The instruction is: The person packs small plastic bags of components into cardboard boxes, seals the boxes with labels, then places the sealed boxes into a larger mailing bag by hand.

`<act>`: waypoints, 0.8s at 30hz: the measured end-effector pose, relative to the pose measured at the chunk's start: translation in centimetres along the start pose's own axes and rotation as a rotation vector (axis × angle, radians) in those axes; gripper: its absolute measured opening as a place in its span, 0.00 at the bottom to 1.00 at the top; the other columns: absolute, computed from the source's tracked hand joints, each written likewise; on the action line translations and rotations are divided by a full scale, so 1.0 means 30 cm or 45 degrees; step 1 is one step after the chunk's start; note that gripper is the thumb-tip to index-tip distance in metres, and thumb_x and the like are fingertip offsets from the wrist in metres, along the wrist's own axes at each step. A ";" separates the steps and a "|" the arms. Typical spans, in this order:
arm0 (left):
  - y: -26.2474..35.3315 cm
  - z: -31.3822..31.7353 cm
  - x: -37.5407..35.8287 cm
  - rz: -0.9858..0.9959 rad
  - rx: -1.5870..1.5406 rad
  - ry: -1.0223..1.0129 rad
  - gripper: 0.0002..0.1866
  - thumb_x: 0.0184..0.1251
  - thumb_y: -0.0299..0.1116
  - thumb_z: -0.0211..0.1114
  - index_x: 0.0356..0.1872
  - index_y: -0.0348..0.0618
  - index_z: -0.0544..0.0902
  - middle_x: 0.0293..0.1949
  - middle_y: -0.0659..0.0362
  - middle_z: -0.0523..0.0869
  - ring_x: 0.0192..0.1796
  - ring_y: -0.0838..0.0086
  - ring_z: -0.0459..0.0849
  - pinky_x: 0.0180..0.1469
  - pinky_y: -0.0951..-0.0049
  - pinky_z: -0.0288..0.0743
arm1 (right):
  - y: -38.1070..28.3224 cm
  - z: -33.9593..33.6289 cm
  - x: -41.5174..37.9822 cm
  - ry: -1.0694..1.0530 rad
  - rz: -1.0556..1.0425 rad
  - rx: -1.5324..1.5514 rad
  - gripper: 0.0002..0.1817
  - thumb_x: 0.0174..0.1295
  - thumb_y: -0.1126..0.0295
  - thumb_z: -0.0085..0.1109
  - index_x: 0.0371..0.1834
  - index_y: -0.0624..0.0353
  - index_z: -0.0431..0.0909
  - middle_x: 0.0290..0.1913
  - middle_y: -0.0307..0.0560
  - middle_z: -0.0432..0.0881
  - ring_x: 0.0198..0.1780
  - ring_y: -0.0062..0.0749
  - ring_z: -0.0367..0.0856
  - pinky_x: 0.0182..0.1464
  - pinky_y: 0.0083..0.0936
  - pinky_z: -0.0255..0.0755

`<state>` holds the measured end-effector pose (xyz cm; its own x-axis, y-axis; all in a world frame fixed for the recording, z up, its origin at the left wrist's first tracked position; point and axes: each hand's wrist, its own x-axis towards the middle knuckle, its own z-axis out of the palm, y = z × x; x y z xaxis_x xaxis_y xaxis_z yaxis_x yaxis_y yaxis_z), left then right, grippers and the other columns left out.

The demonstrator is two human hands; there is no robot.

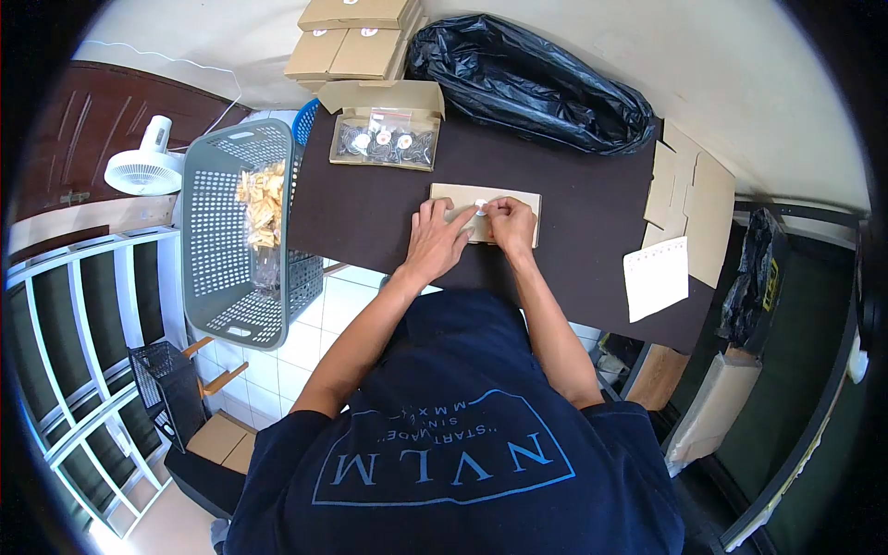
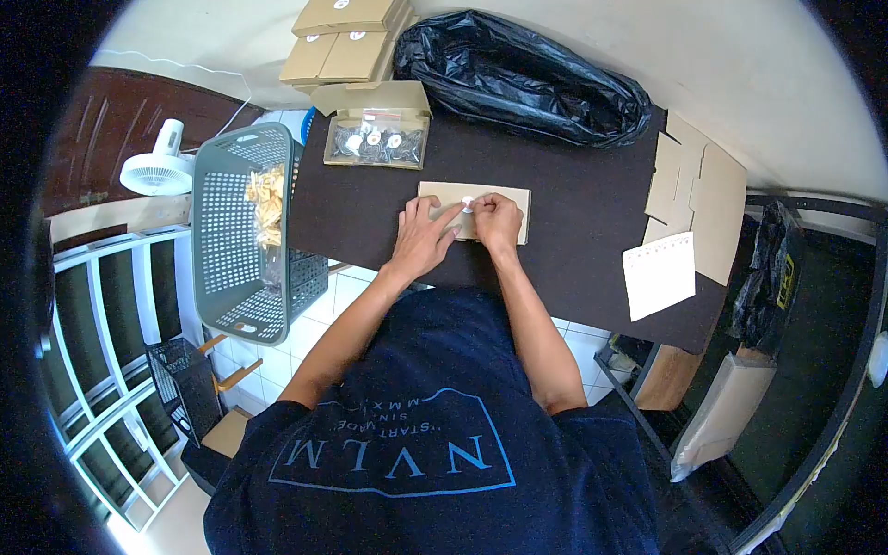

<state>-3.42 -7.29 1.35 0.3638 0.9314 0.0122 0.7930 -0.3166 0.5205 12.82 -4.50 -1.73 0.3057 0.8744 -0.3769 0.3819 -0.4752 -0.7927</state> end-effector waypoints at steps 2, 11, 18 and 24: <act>-0.003 0.001 -0.001 0.003 -0.003 0.008 0.24 0.65 0.36 0.65 0.63 0.59 0.78 0.52 0.51 0.71 0.58 0.55 0.67 0.55 0.57 0.64 | -0.015 -0.003 -0.009 -0.005 0.004 0.026 0.06 0.57 0.72 0.62 0.29 0.62 0.85 0.20 0.49 0.84 0.21 0.30 0.83 0.30 0.28 0.76; -0.005 0.010 0.001 0.040 0.048 0.071 0.22 0.65 0.36 0.64 0.61 0.55 0.78 0.51 0.51 0.73 0.57 0.56 0.69 0.54 0.57 0.66 | -0.052 -0.011 -0.011 0.169 -0.132 -0.209 0.13 0.52 0.65 0.71 0.28 0.62 0.78 0.28 0.57 0.85 0.34 0.56 0.85 0.41 0.45 0.77; 0.020 0.009 0.023 -0.015 0.157 0.048 0.24 0.66 0.38 0.63 0.64 0.53 0.76 0.50 0.51 0.74 0.54 0.56 0.70 0.51 0.59 0.67 | -0.061 -0.039 0.029 -0.069 0.123 -0.057 0.16 0.50 0.65 0.73 0.31 0.63 0.75 0.25 0.56 0.83 0.32 0.51 0.85 0.39 0.40 0.78; 0.020 0.011 0.018 0.028 0.193 0.028 0.26 0.67 0.38 0.62 0.67 0.54 0.74 0.52 0.48 0.73 0.55 0.55 0.70 0.52 0.58 0.68 | -0.028 -0.034 -0.011 -0.023 -0.204 -0.140 0.12 0.52 0.71 0.71 0.30 0.63 0.74 0.22 0.49 0.82 0.24 0.37 0.85 0.30 0.32 0.77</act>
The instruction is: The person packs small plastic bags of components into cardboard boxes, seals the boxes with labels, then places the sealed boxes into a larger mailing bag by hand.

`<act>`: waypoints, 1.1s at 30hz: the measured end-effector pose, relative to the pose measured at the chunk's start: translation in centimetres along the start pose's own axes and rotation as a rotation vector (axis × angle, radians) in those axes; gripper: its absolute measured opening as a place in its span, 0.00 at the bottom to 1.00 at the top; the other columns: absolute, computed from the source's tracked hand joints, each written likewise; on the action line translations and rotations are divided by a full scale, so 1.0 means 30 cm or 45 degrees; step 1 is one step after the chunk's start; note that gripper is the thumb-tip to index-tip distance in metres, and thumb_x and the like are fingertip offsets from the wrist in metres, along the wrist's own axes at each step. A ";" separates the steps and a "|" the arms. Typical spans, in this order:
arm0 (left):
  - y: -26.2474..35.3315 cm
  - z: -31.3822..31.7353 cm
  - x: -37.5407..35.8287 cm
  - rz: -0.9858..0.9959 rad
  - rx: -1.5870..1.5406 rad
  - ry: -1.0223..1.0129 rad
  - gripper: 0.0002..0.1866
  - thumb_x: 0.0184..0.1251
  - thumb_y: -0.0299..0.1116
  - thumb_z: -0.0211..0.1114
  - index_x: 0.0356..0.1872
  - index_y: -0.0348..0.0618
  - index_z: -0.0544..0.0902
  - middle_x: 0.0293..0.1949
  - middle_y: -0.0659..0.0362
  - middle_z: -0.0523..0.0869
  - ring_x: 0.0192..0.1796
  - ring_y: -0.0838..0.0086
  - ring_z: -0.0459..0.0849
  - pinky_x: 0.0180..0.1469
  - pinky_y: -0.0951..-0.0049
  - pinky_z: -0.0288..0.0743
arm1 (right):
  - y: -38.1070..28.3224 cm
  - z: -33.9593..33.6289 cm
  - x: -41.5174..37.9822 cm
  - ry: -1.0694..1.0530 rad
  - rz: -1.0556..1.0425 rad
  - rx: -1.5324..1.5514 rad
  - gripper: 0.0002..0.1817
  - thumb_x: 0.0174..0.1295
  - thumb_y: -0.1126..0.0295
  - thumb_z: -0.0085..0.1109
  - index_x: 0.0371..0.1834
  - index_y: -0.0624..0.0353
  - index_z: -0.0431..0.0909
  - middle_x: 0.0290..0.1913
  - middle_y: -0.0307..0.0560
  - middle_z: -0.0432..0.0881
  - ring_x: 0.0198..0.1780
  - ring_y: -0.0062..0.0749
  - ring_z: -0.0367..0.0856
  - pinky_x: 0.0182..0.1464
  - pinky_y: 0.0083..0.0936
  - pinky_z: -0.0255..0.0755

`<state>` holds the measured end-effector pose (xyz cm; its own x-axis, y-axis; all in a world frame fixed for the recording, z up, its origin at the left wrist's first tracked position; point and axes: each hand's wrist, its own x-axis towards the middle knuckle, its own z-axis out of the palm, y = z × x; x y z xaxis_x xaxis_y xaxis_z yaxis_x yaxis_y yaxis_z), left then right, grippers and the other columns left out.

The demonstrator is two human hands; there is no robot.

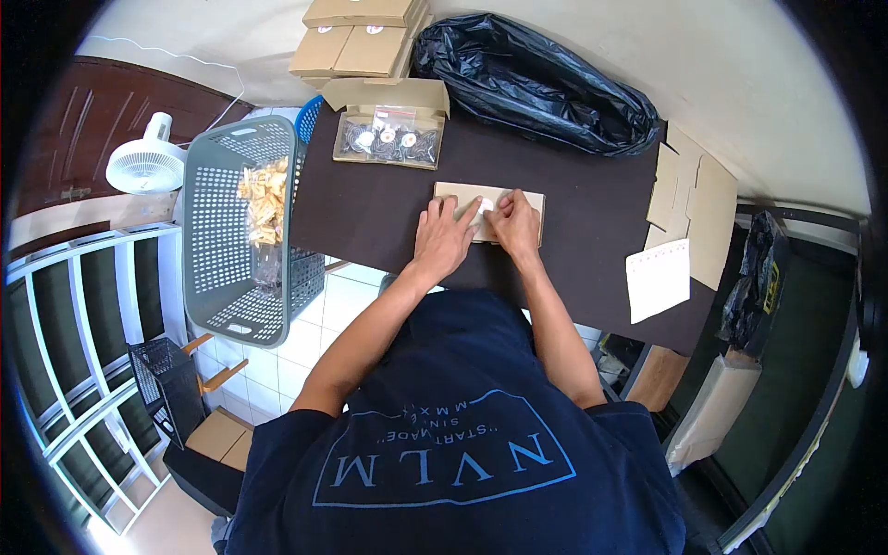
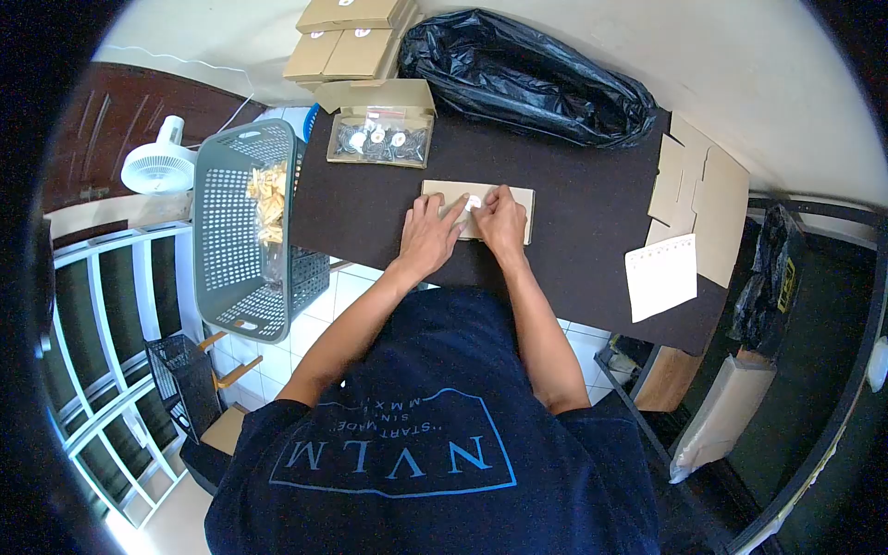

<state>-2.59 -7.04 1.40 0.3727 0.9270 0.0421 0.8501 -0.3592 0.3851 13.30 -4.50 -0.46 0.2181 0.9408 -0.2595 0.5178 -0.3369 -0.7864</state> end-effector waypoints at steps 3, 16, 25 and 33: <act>-0.002 0.001 -0.007 0.020 -0.007 -0.008 0.26 0.67 0.38 0.62 0.67 0.54 0.74 0.54 0.46 0.72 0.58 0.53 0.69 0.53 0.57 0.68 | 0.037 0.011 0.004 0.029 -0.087 -0.096 0.12 0.52 0.74 0.70 0.30 0.63 0.74 0.21 0.48 0.81 0.19 0.32 0.83 0.25 0.29 0.76; 0.007 -0.013 -0.035 0.040 -0.039 -0.029 0.26 0.66 0.39 0.63 0.66 0.55 0.75 0.58 0.44 0.70 0.62 0.52 0.67 0.56 0.56 0.66 | 0.100 -0.065 0.149 0.369 0.267 0.051 0.14 0.56 0.67 0.70 0.23 0.62 0.75 0.20 0.51 0.82 0.20 0.37 0.82 0.28 0.34 0.75; 0.005 -0.020 -0.031 0.024 -0.073 -0.067 0.26 0.66 0.40 0.64 0.66 0.56 0.76 0.57 0.44 0.71 0.62 0.52 0.67 0.57 0.56 0.64 | 0.065 -0.104 0.080 0.096 -0.139 0.094 0.06 0.59 0.71 0.61 0.35 0.62 0.81 0.26 0.55 0.84 0.29 0.45 0.85 0.37 0.37 0.77; -0.002 -0.029 -0.016 -0.020 -0.151 -0.113 0.24 0.67 0.40 0.63 0.65 0.56 0.77 0.57 0.45 0.71 0.62 0.53 0.68 0.57 0.57 0.64 | 0.056 -0.065 0.039 0.037 -0.248 -0.080 0.11 0.53 0.74 0.65 0.39 0.61 0.79 0.34 0.50 0.81 0.37 0.43 0.82 0.42 0.36 0.76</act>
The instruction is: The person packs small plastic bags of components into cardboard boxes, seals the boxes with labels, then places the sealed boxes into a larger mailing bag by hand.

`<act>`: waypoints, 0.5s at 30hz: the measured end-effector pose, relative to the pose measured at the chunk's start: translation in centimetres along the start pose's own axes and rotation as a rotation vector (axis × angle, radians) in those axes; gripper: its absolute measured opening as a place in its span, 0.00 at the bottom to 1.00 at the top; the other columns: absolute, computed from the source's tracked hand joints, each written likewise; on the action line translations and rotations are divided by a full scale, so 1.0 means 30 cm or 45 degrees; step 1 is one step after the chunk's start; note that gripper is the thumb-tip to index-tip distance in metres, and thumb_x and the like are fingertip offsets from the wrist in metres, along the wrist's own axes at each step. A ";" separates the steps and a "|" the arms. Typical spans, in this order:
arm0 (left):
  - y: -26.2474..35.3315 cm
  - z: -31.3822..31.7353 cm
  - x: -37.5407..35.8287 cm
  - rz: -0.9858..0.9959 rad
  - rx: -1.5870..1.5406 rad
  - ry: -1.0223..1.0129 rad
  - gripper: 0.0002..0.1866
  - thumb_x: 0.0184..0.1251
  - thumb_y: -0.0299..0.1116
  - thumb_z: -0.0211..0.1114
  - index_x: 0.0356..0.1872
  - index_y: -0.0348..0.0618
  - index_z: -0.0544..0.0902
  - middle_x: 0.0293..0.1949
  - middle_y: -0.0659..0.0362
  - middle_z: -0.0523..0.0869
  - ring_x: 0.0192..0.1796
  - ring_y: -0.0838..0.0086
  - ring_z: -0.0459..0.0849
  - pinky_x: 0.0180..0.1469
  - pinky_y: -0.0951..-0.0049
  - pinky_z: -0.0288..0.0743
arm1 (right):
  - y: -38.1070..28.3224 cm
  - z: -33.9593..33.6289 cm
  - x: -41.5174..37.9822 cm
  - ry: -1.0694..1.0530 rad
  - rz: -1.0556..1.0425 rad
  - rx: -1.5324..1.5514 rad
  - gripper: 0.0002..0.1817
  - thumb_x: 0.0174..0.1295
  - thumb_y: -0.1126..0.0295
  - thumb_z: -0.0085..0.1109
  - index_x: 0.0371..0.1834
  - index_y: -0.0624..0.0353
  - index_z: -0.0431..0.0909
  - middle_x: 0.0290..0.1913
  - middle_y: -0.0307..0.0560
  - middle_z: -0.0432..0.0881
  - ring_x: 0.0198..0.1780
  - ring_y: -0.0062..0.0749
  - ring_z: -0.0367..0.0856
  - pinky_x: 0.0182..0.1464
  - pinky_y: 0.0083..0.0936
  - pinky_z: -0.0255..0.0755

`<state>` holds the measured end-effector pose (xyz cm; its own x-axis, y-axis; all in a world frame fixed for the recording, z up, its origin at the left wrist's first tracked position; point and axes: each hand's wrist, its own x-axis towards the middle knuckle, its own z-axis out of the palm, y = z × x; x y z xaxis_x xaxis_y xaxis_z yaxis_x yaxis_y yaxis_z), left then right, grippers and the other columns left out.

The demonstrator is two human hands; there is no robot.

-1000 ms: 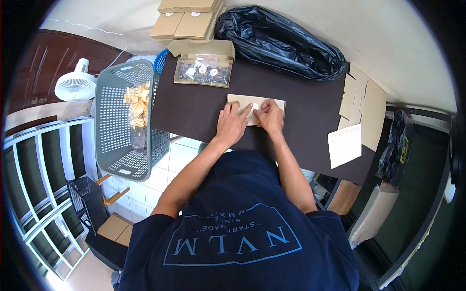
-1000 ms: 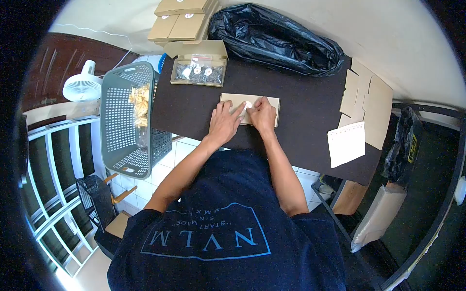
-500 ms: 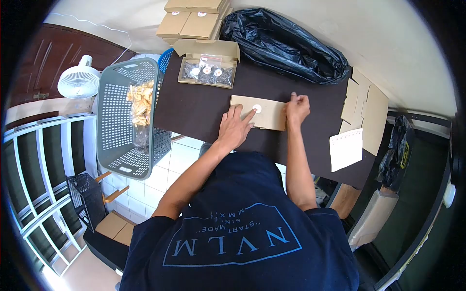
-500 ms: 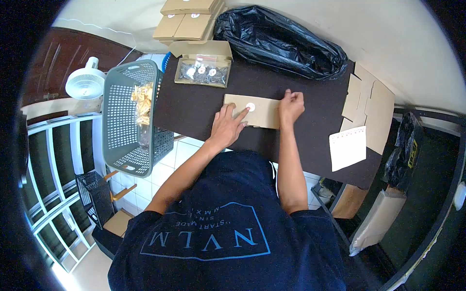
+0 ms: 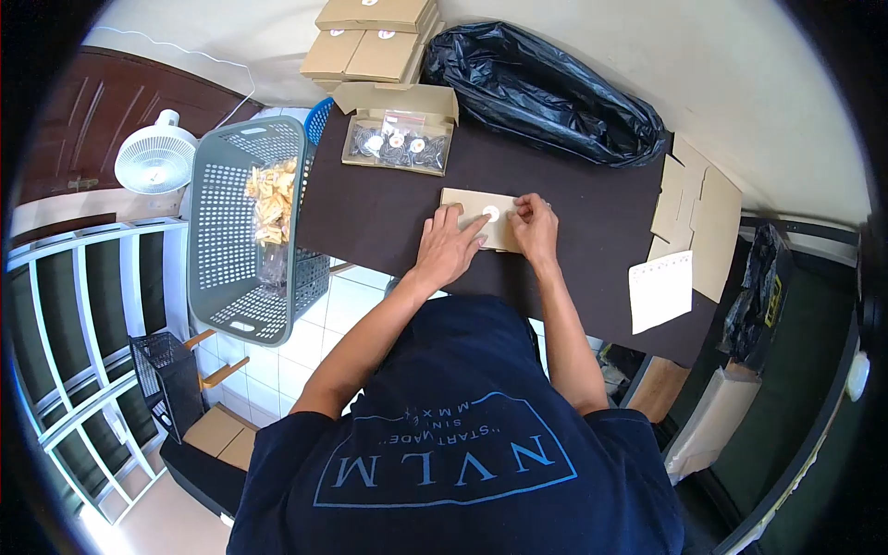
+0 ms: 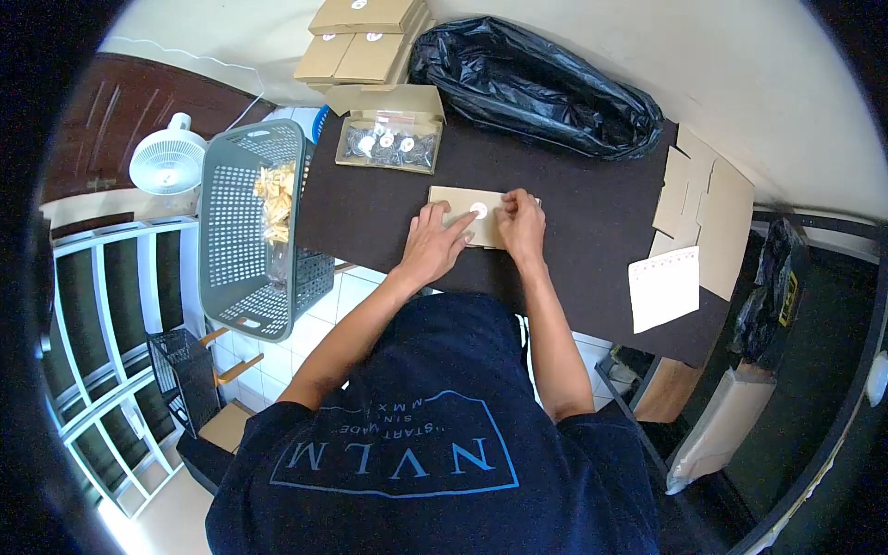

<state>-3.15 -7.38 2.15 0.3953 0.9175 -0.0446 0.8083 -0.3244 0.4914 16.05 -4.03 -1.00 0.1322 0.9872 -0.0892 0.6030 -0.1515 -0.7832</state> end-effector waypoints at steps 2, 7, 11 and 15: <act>0.003 0.005 -0.007 0.007 0.000 0.038 0.23 0.68 0.40 0.62 0.65 0.56 0.77 0.57 0.46 0.71 0.61 0.54 0.68 0.57 0.57 0.64 | 0.005 -0.017 -0.003 0.029 0.033 -0.002 0.12 0.52 0.74 0.67 0.40 0.61 0.79 0.35 0.50 0.80 0.37 0.44 0.82 0.42 0.37 0.76; -0.008 0.017 -0.010 -0.039 -0.064 0.121 0.20 0.68 0.39 0.62 0.61 0.51 0.79 0.57 0.48 0.72 0.62 0.55 0.68 0.57 0.57 0.65 | -0.039 -0.098 -0.018 0.055 0.006 -0.326 0.21 0.47 0.69 0.74 0.44 0.61 0.79 0.52 0.56 0.78 0.58 0.53 0.74 0.57 0.43 0.70; -0.049 0.015 0.006 -0.045 -0.285 0.268 0.17 0.66 0.35 0.64 0.54 0.44 0.82 0.50 0.52 0.77 0.59 0.58 0.72 0.57 0.58 0.68 | -0.097 -0.125 -0.047 -0.299 -0.449 -0.504 0.39 0.36 0.62 0.82 0.55 0.56 0.74 0.68 0.60 0.64 0.73 0.66 0.55 0.71 0.64 0.51; -0.108 -0.048 0.016 -0.161 -0.635 0.276 0.14 0.67 0.30 0.63 0.53 0.41 0.82 0.42 0.52 0.83 0.47 0.62 0.81 0.48 0.67 0.76 | -0.097 -0.082 -0.053 -0.545 -0.535 -0.907 0.44 0.35 0.63 0.82 0.60 0.52 0.70 0.69 0.59 0.64 0.74 0.65 0.55 0.72 0.67 0.45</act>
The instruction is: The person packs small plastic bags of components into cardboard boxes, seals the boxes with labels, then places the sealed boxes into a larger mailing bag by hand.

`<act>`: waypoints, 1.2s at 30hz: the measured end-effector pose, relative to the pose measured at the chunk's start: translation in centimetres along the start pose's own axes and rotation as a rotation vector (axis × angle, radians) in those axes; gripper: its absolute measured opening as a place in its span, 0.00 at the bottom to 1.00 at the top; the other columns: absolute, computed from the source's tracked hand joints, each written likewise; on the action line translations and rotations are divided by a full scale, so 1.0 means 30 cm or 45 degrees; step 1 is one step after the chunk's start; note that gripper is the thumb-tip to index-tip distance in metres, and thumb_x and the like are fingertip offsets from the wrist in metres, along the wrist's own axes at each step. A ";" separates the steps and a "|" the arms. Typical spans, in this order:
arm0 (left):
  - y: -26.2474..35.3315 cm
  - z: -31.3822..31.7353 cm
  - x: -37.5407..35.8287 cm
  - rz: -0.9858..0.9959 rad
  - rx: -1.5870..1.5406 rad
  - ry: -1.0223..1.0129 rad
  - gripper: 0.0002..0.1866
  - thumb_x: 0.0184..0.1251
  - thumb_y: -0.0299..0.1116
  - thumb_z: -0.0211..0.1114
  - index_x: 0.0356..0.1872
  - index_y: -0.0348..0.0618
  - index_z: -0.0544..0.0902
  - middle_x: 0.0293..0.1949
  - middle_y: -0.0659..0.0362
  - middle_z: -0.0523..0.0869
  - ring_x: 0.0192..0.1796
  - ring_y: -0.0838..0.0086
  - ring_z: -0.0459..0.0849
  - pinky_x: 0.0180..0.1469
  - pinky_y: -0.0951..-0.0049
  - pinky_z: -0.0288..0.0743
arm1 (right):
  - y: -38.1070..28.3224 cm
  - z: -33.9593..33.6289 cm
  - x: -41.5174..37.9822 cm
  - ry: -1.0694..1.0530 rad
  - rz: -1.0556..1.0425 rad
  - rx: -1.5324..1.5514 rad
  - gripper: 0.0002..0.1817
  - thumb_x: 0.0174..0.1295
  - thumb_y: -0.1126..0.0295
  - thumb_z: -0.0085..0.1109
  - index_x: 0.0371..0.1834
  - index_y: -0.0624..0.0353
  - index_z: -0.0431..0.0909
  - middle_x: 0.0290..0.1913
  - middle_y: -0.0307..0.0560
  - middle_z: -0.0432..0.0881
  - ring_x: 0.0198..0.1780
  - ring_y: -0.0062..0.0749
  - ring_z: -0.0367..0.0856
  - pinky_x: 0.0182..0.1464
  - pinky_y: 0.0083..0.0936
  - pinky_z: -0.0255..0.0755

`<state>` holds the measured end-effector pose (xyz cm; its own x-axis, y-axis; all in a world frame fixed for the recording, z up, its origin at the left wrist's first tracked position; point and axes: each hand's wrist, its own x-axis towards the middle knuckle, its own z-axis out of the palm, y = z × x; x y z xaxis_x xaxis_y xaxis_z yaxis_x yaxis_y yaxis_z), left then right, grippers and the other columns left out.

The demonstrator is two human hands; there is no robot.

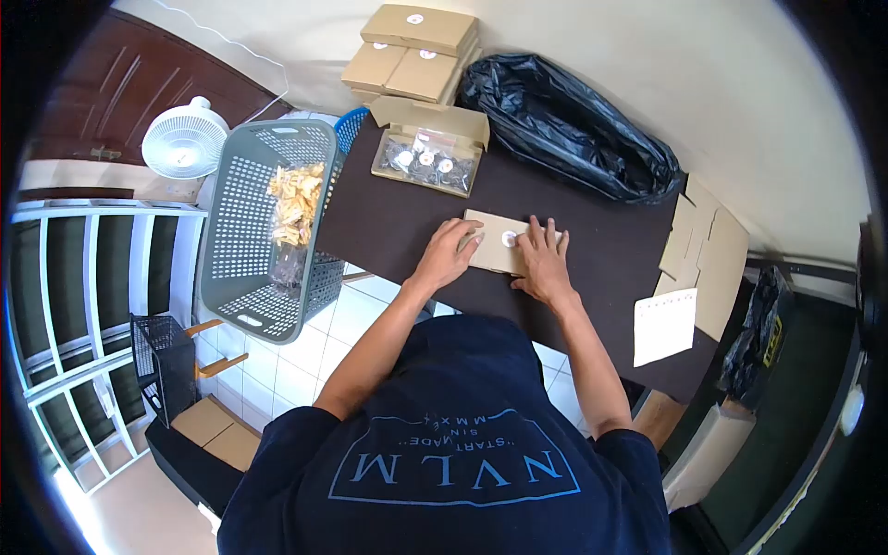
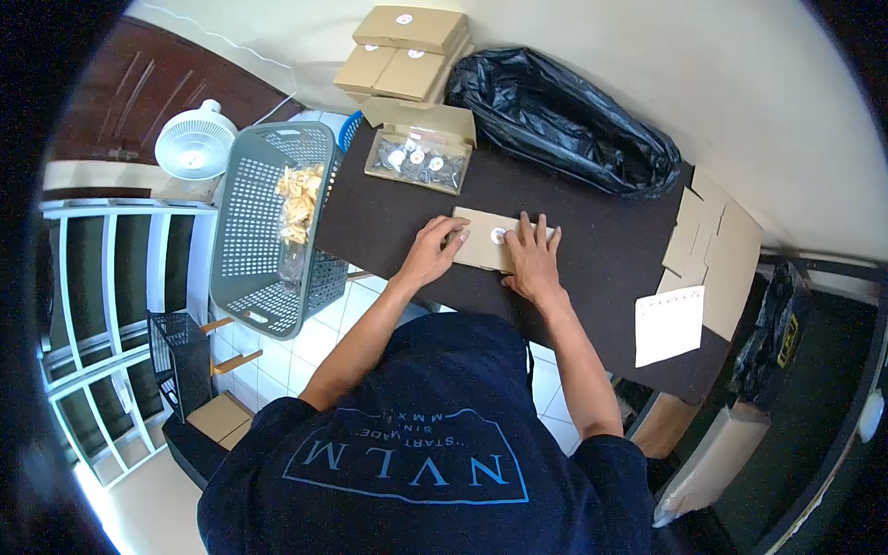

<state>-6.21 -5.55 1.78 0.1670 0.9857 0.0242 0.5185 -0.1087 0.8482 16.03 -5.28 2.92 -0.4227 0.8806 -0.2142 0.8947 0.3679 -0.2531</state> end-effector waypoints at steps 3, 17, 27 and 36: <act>-0.006 -0.069 0.012 -0.225 -0.242 0.088 0.14 0.69 0.31 0.63 0.53 0.39 0.82 0.43 0.52 0.85 0.43 0.67 0.84 0.43 0.71 0.77 | 0.011 0.001 0.039 -0.039 -0.003 0.018 0.43 0.35 0.66 0.81 0.60 0.52 0.69 0.69 0.59 0.64 0.72 0.65 0.57 0.72 0.66 0.46; -0.276 -0.193 -0.132 -0.635 -0.418 0.437 0.12 0.73 0.33 0.60 0.51 0.38 0.83 0.35 0.57 0.87 0.37 0.77 0.85 0.44 0.75 0.78 | -0.158 -0.479 0.392 0.370 -0.329 0.425 0.34 0.35 0.64 0.74 0.49 0.60 0.73 0.57 0.58 0.73 0.55 0.58 0.72 0.60 0.43 0.69; -0.365 -0.234 -0.133 -0.688 -0.474 0.571 0.12 0.73 0.34 0.61 0.52 0.43 0.82 0.38 0.60 0.86 0.39 0.79 0.85 0.37 0.77 0.76 | -0.373 -0.443 1.089 0.483 -0.386 0.029 0.38 0.41 0.56 0.75 0.57 0.58 0.72 0.58 0.63 0.74 0.64 0.62 0.67 0.66 0.51 0.62; -0.435 -0.451 0.278 -0.391 -0.106 0.732 0.19 0.67 0.35 0.66 0.55 0.38 0.80 0.44 0.49 0.87 0.46 0.65 0.86 0.51 0.68 0.78 | -0.389 -0.406 1.092 0.806 -0.412 -0.178 0.34 0.47 0.51 0.74 0.55 0.58 0.78 0.61 0.62 0.72 0.68 0.68 0.59 0.68 0.55 0.58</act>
<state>-22.93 5.82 -1.92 -0.4650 0.8847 0.0337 0.4009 0.1765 0.8990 -6.51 22.91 10.35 -0.5430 0.7094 0.4494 0.7667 0.6371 -0.0792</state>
